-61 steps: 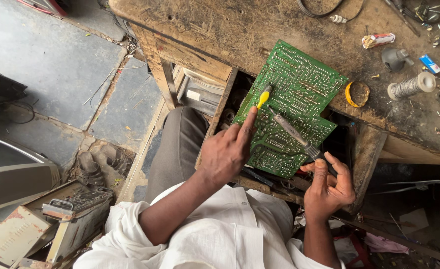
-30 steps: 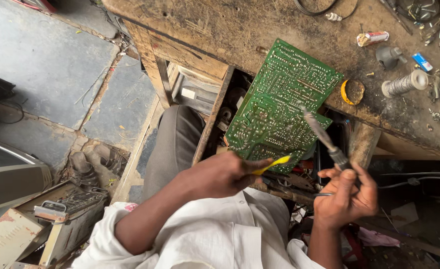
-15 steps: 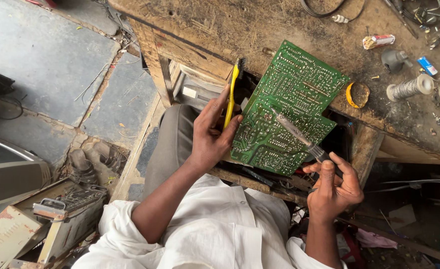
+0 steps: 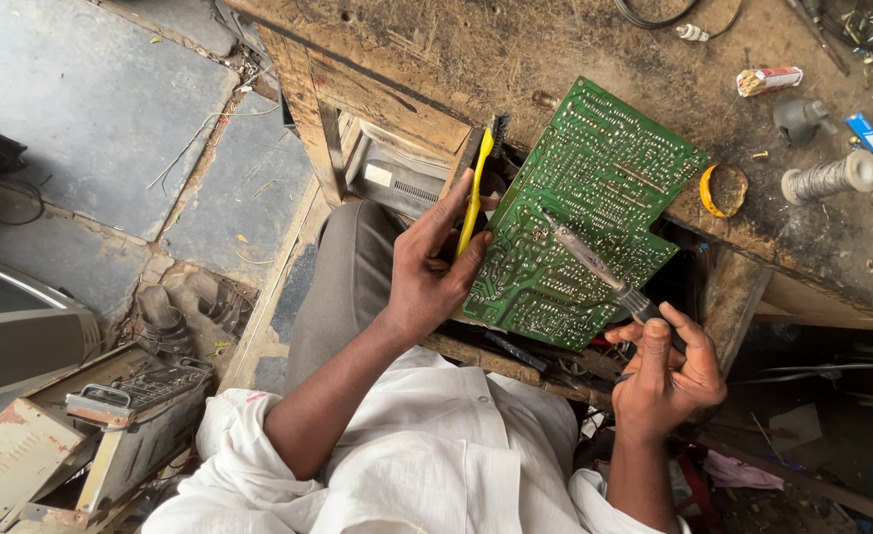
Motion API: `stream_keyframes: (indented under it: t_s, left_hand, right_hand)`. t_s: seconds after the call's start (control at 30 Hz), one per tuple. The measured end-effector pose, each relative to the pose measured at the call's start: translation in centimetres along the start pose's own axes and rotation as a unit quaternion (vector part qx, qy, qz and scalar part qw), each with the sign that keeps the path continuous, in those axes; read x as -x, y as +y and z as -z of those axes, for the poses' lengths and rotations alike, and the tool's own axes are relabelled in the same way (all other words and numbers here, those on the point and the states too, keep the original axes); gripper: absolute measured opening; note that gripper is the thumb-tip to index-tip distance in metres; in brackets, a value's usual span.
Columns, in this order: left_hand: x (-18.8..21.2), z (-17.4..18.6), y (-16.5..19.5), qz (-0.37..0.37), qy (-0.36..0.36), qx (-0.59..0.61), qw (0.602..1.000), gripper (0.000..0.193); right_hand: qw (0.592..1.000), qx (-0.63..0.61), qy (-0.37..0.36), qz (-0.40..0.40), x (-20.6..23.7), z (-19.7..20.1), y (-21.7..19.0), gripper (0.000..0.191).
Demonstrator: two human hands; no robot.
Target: The person repairs a green circuit board by soldering connections, scraping the surface with a screwdriver, and brushing it with a toothbrush. They handle the board with both hands, flip it over, and use a soldering iron and solder wire throughout the process.
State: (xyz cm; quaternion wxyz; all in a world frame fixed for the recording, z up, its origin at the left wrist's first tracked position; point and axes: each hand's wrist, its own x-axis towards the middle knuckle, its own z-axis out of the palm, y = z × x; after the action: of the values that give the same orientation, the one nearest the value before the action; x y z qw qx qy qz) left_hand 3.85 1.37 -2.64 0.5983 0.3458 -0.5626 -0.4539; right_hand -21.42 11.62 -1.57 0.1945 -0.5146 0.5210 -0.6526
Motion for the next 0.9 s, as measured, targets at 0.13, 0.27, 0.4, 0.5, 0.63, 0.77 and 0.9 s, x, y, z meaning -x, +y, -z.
stream_keyframes:
  t_s: [0.13, 0.27, 0.4, 0.5, 0.63, 0.77, 0.9]
  left_hand:
    - [0.1, 0.1, -0.1, -0.004, -0.01, 0.02, 1.0, 0.066]
    - [0.1, 0.3, 0.0, 0.005, -0.018, 0.015, 1.0, 0.065]
    - [-0.1, 0.3, 0.0, 0.019, -0.019, 0.025, 0.999, 0.064]
    - [-0.3, 0.4, 0.1, 0.006, -0.02, 0.025, 0.999, 0.064]
    - [-0.5, 0.5, 0.5, -0.01, -0.02, 0.003, 1.0, 0.065]
    - [-0.8, 0.7, 1.0, 0.002, -0.024, 0.005, 1.0, 0.065]
    - [-0.9, 0.6, 1.1, 0.02, -0.031, 0.007, 0.999, 0.065]
  right_hand:
    - [1.0, 0.005, 0.004, -0.005, -0.1, -0.1, 0.0, 0.018]
    - [0.998, 0.057, 0.009, -0.013, -0.4, 0.1, -0.4, 0.018]
    - [0.996, 0.082, 0.0, -0.025, -0.7, 0.4, -0.7, 0.017]
    - [0.997, 0.078, -0.007, -0.017, -1.1, 0.4, -0.8, 0.015]
    - [0.992, 0.12, -0.041, -0.008, -1.9, 0.6, -1.3, 0.015]
    - [0.991, 0.121, -0.048, -0.036, -2.6, 0.4, -1.9, 0.017]
    - [0.988, 0.142, -0.049, -0.041, -2.8, 0.0, -2.4, 0.017]
